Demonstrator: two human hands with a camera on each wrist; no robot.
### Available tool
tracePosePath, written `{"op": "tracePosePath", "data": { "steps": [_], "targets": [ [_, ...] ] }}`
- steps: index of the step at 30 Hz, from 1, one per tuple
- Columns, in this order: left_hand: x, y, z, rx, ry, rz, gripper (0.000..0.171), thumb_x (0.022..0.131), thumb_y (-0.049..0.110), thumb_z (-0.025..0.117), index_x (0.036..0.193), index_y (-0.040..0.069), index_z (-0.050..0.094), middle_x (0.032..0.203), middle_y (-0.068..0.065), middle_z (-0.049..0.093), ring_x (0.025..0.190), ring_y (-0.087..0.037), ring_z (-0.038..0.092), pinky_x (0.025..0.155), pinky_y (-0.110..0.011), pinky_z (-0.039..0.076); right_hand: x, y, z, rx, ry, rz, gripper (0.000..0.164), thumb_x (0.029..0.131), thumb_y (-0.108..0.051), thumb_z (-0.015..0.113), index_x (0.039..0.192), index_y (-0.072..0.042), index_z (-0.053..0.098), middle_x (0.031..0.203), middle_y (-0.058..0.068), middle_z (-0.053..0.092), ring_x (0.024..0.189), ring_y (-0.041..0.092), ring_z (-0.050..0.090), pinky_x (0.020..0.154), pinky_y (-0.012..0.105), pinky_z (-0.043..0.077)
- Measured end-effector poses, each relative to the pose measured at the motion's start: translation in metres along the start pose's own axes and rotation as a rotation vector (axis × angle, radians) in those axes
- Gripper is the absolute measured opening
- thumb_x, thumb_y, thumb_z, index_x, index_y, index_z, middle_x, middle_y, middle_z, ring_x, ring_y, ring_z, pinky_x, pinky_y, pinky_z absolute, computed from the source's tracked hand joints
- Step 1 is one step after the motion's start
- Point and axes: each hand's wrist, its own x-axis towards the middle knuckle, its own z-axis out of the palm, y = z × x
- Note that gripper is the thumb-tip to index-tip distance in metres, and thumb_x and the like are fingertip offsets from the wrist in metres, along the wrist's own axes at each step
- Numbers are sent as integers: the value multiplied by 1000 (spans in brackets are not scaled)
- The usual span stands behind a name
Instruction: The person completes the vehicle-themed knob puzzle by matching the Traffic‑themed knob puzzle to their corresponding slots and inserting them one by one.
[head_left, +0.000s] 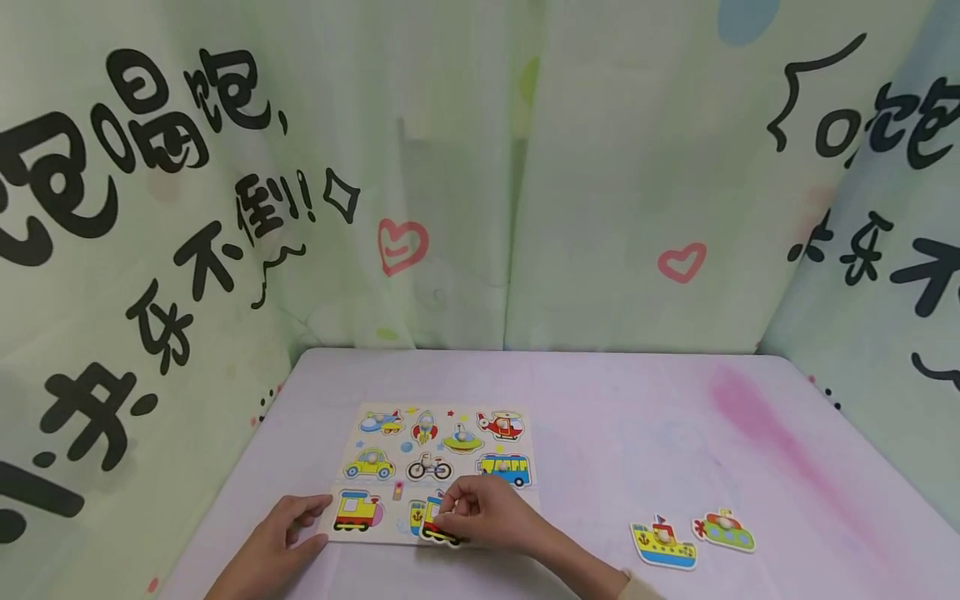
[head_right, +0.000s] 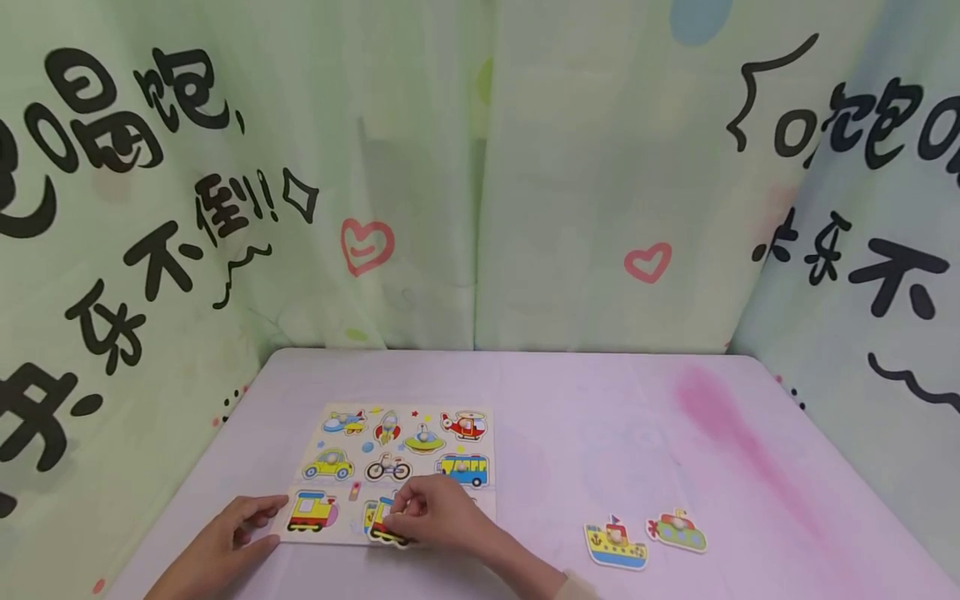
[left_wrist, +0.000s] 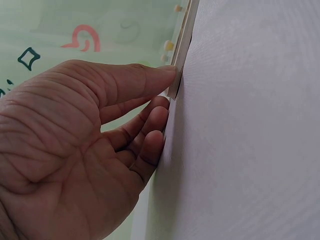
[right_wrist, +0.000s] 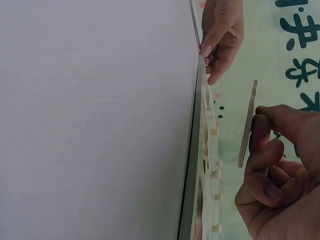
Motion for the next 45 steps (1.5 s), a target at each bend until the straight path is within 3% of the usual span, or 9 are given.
{"op": "tracePosePath", "data": {
  "steps": [11, 21, 26, 33, 45],
  "targets": [
    [-3, -2, 3, -18, -4, -26, 50, 88, 11, 80, 134, 8, 63, 115, 2, 58, 100, -14, 51, 80, -24, 47, 20, -1, 21, 65, -8, 57, 13, 91, -21, 78, 84, -14, 69, 61, -7, 58, 55, 1, 50, 54, 16, 40],
    [-3, -2, 3, -12, -8, -40, 50, 88, 11, 79, 135, 9, 62, 115, 1, 57, 102, -15, 51, 81, -25, 47, 38, -7, 38, 56, 0, 27, 14, 90, -20, 78, 83, -14, 68, 58, -8, 55, 51, 1, 50, 50, 16, 35],
    [-3, -1, 2, -25, -6, -12, 48, 88, 11, 79, 134, 10, 64, 113, 2, 57, 100, -13, 50, 81, -24, 46, 47, -8, 44, 70, -7, 28, 13, 91, -20, 77, 84, -14, 68, 58, -8, 57, 50, 2, 52, 48, 17, 34],
    [0, 1, 2, -21, -8, -23, 48, 89, 15, 79, 134, 12, 63, 114, 4, 58, 101, -13, 51, 82, -24, 47, 57, -12, 50, 40, 6, 36, 14, 90, -20, 78, 82, -13, 69, 58, -7, 58, 51, 3, 51, 52, 18, 35],
    [-5, -4, -3, -73, -4, 85, 48, 89, 13, 79, 134, 8, 63, 117, 1, 58, 98, -5, 50, 82, -24, 46, 79, -14, 69, -52, -2, 3, 15, 89, -20, 80, 80, -14, 70, 53, -11, 56, 48, 0, 49, 53, 16, 36]
  ]
}}
